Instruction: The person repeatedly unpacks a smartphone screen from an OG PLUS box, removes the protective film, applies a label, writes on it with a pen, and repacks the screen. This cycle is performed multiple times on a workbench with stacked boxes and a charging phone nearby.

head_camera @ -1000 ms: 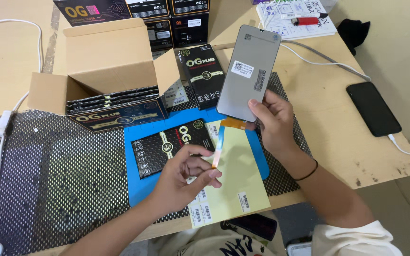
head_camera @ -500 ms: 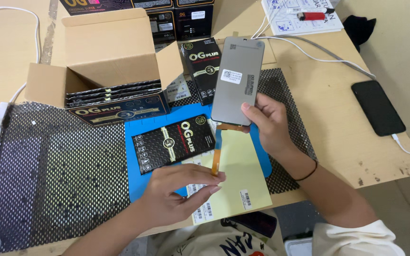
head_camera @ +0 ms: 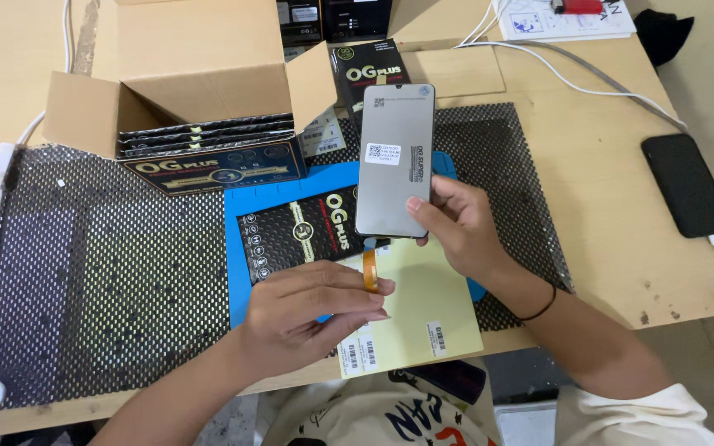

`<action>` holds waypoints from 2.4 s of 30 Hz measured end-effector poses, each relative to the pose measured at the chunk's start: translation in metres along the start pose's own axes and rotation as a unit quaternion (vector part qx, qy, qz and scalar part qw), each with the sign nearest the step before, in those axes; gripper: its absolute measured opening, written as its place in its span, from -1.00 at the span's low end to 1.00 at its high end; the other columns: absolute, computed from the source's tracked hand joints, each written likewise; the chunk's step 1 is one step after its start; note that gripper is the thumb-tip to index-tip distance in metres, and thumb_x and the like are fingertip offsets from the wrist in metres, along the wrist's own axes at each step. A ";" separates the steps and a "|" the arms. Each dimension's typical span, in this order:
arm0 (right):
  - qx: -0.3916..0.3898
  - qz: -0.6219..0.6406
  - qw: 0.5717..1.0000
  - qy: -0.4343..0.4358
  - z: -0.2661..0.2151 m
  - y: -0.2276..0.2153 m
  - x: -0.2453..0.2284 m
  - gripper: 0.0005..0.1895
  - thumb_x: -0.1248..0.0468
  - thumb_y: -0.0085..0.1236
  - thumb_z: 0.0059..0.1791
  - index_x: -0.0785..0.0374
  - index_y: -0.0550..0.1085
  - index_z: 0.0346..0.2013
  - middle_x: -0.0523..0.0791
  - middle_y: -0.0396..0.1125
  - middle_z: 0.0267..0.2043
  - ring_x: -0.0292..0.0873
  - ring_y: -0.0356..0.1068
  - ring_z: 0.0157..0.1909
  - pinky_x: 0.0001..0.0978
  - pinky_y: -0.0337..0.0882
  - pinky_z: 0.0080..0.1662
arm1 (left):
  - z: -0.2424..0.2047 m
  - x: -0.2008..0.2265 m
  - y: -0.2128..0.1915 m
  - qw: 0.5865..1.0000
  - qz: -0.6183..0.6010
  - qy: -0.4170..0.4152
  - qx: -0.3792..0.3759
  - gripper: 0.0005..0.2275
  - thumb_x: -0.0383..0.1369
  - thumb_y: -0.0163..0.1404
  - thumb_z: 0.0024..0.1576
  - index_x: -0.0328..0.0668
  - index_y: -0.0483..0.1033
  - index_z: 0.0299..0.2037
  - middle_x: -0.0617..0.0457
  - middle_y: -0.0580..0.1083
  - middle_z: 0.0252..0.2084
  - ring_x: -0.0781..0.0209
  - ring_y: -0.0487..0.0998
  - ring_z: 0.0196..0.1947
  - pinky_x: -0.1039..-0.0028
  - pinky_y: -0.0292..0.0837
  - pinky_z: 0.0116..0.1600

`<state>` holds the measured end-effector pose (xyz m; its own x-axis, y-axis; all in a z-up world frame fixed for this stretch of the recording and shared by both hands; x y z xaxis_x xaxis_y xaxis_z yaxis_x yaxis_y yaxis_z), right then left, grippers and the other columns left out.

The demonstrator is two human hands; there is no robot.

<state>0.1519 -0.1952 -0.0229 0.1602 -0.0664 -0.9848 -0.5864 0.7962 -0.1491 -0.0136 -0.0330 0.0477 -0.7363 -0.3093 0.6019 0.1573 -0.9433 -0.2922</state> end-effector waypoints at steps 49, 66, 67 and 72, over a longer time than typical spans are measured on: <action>-0.216 0.060 0.973 -0.060 -0.025 0.031 -0.009 -0.49 0.04 -0.20 0.16 0.26 0.55 -0.47 -0.04 0.50 -0.53 -0.21 0.49 -0.49 -0.34 0.49 -0.30 | -0.017 -0.023 0.008 0.947 0.216 0.160 0.178 -0.93 -0.55 0.11 0.12 -0.37 0.66 -0.33 -0.10 0.55 -0.44 0.09 0.53 -0.56 0.34 0.54 -0.44; -0.004 0.004 1.000 -0.030 -0.006 -0.002 -0.033 -0.94 0.48 0.26 -0.08 0.38 0.59 -0.32 -0.08 0.52 -0.41 -0.25 0.54 -0.26 -0.33 0.57 -0.10 | -0.026 -0.059 -0.027 0.916 0.054 -0.215 0.334 -0.90 -0.48 -0.17 0.38 -0.42 0.32 -0.08 0.07 0.37 -0.36 0.36 0.40 -0.33 0.55 0.29 -0.21; -0.004 0.004 0.999 -0.031 -0.001 -0.005 -0.032 -0.94 0.48 0.26 -0.08 0.38 0.59 -0.32 -0.08 0.52 -0.41 -0.25 0.54 -0.26 -0.33 0.57 -0.10 | -0.033 -0.065 -0.027 0.916 0.054 -0.214 0.335 -0.90 -0.48 -0.17 0.38 -0.42 0.32 -0.08 0.07 0.37 -0.36 0.36 0.40 -0.33 0.55 0.29 -0.21; 0.162 0.113 0.980 -0.017 0.015 -0.040 -0.010 -0.64 0.36 0.27 0.02 0.53 0.48 0.05 0.01 0.45 -0.27 -0.14 0.55 -0.34 -0.32 0.66 -0.20 | -0.003 -0.051 -0.002 0.895 -0.161 -0.353 0.220 -0.87 -0.60 -0.01 0.22 -0.42 0.39 -0.06 -0.14 0.58 -0.32 0.19 0.61 -0.28 0.40 0.57 -0.14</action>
<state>0.1856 -0.2171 -0.0059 0.0856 0.1489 -0.9851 -0.3284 0.9377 0.1132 0.0212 -0.0146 0.0152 -0.2162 0.1352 0.9669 0.3701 -0.9051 0.2093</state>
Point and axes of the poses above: each hand's wrist, its own z-axis towards the middle knuckle, its own y-axis out of the palm, x = y × z, the point moved 4 cm from there along z, towards the middle knuckle
